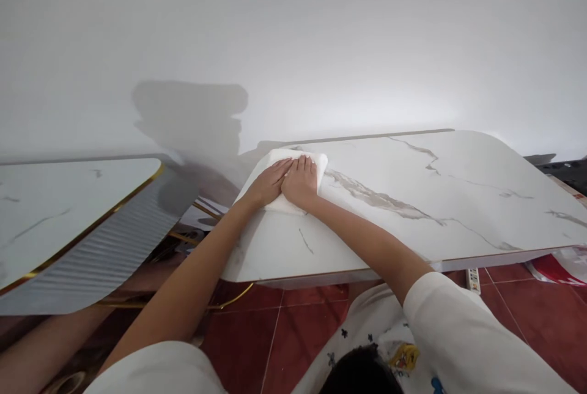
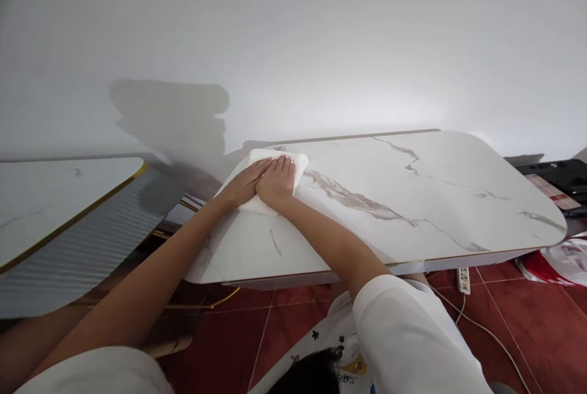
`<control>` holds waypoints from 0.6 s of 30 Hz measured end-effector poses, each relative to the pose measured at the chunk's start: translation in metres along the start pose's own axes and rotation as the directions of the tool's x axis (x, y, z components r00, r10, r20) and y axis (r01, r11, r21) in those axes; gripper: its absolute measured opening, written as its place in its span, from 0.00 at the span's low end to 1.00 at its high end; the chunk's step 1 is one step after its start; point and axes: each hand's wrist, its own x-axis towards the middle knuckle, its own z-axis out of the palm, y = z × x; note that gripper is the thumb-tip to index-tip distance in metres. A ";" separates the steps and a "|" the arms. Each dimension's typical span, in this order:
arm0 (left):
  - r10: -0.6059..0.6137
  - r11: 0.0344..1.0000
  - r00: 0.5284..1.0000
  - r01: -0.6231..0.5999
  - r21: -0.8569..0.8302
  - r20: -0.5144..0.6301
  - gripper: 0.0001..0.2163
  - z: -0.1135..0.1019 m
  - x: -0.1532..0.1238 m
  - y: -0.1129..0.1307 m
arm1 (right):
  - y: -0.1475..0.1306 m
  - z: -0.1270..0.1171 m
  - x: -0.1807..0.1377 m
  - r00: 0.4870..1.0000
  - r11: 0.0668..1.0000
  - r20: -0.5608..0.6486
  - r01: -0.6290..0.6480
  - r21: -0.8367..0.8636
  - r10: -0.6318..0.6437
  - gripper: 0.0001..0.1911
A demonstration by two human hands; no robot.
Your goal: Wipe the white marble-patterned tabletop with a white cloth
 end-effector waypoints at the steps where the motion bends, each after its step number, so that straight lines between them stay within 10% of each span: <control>1: -0.001 1.000 1.000 0.001 0.003 -0.002 0.25 -0.001 -0.009 0.003 | -0.004 -0.002 -0.009 1.000 1.000 0.002 0.009 0.000 -0.009 0.29; 18: -0.140 0.983 0.990 0.140 0.117 -0.005 0.25 -0.033 -0.152 0.082 | -0.052 -0.013 -0.125 0.974 0.971 0.050 0.213 0.108 -0.220 0.28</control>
